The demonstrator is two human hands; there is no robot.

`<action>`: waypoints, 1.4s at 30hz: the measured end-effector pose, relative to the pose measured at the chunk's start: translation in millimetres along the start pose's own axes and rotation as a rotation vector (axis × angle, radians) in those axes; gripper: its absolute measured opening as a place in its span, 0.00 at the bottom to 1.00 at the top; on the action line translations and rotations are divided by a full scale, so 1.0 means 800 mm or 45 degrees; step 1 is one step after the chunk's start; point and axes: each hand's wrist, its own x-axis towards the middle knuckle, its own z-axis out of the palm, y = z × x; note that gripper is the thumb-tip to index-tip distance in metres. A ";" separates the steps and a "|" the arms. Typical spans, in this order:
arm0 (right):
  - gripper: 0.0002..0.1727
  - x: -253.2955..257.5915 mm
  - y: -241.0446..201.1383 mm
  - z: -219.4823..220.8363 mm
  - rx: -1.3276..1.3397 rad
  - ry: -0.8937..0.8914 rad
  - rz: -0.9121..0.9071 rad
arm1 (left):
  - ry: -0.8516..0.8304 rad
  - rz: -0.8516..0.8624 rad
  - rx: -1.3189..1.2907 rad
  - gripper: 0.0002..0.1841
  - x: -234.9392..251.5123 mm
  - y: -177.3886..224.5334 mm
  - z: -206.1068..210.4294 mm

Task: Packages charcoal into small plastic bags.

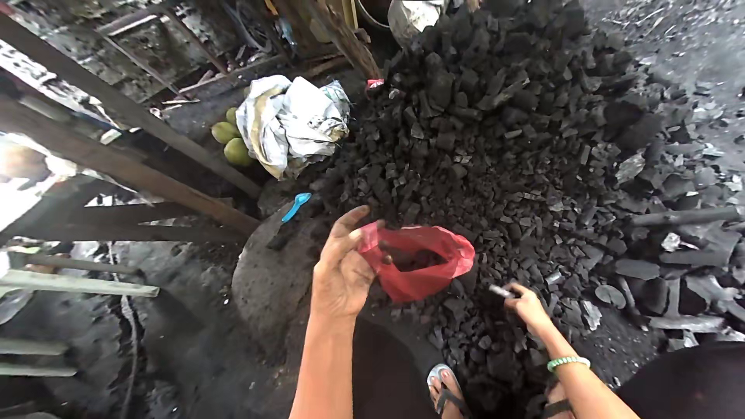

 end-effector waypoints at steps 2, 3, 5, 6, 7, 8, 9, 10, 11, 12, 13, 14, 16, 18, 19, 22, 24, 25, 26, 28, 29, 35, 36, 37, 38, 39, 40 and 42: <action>0.18 -0.010 -0.045 -0.010 0.451 0.072 -0.017 | -0.029 -0.036 0.048 0.23 0.001 -0.005 0.009; 0.19 -0.018 -0.074 -0.017 0.637 0.065 -0.064 | -0.068 -0.049 0.062 0.24 0.002 -0.008 0.013; 0.21 -0.040 -0.135 -0.026 0.939 -0.032 -0.248 | -0.137 -0.089 0.066 0.27 0.003 -0.012 0.021; 0.21 -0.050 -0.162 -0.023 1.040 -0.113 -0.348 | -0.163 -0.113 0.074 0.28 0.004 -0.015 0.024; 0.21 -0.059 -0.183 -0.016 1.083 -0.221 -0.443 | -0.183 -0.137 0.090 0.29 0.004 -0.017 0.028; 0.20 -0.064 -0.199 -0.006 1.036 -0.319 -0.529 | -0.203 -0.161 0.100 0.28 0.004 -0.018 0.031; 0.18 -0.062 -0.208 0.007 0.857 -0.396 -0.631 | -0.221 -0.185 0.102 0.28 0.004 -0.019 0.032; 0.16 -0.057 -0.212 0.017 0.530 -0.437 -0.747 | -0.237 -0.203 0.098 0.27 0.003 -0.020 0.032; 0.16 -0.050 -0.216 0.023 0.076 -0.478 -0.842 | -0.248 -0.211 0.089 0.27 0.001 -0.020 0.029; 0.20 -0.047 -0.223 0.025 -0.414 -0.548 -0.851 | -0.251 -0.222 0.088 0.28 -0.001 -0.019 0.027; 0.26 -0.045 -0.231 0.025 -0.761 -0.636 -0.802 | -0.240 -0.235 0.095 0.28 -0.002 -0.017 0.024; 0.28 -0.046 -0.234 0.020 -0.844 -0.679 -0.805 | -0.215 -0.238 0.103 0.29 -0.003 -0.016 0.021; 0.22 -0.044 -0.235 -0.006 -0.398 -0.587 -0.925 | -0.165 -0.215 0.095 0.30 -0.003 -0.013 0.012; 0.13 -0.017 -0.228 -0.026 0.202 -0.384 -0.830 | -0.139 -0.147 0.041 0.29 0.000 -0.010 0.005; 0.11 0.009 -0.219 -0.029 0.314 -0.189 -0.786 | -0.129 -0.108 0.007 0.29 0.002 -0.009 0.003; 0.22 0.096 -0.163 -0.023 -0.280 0.111 -0.731 | -0.077 -0.056 -0.052 0.30 0.006 -0.007 0.000; 0.44 0.126 -0.124 -0.004 -0.736 0.060 -0.773 | -0.063 -0.037 -0.060 0.29 0.006 -0.007 0.000; 0.53 0.130 -0.110 0.006 -0.894 0.020 -0.734 | -0.068 -0.025 -0.056 0.29 0.005 -0.007 -0.001; 0.58 0.130 -0.099 0.014 -0.983 -0.002 -0.682 | -0.063 -0.012 -0.054 0.29 0.004 -0.007 -0.002; 0.53 0.120 -0.081 0.023 -0.984 0.052 -0.655 | -0.024 0.015 -0.032 0.29 0.001 -0.007 -0.004; 0.43 0.113 -0.069 0.025 -0.946 0.106 -0.689 | 0.004 0.024 -0.024 0.29 0.000 -0.006 -0.006; 0.26 0.060 0.014 0.014 -1.068 0.092 -0.686 | 0.107 0.033 -0.034 0.27 0.001 -0.003 -0.022; 0.27 0.051 0.023 0.010 -1.136 0.031 -0.675 | 0.101 0.019 -0.043 0.26 0.001 -0.003 -0.023; 0.30 0.044 0.026 0.007 -1.201 -0.034 -0.619 | 0.098 0.011 -0.046 0.26 0.001 -0.003 -0.024; 0.32 0.038 0.024 0.007 -1.244 -0.082 -0.530 | 0.098 0.003 -0.046 0.25 0.002 -0.003 -0.025; 0.34 0.036 0.018 0.007 -1.275 -0.119 -0.426 | 0.099 -0.005 -0.049 0.25 0.002 -0.002 -0.025; 0.35 0.035 0.011 0.008 -1.303 -0.149 -0.342 | 0.092 -0.012 -0.057 0.25 0.001 -0.002 -0.025; 0.36 0.034 0.003 0.009 -1.331 -0.172 -0.259 | 0.076 -0.020 -0.067 0.25 0.000 -0.003 -0.023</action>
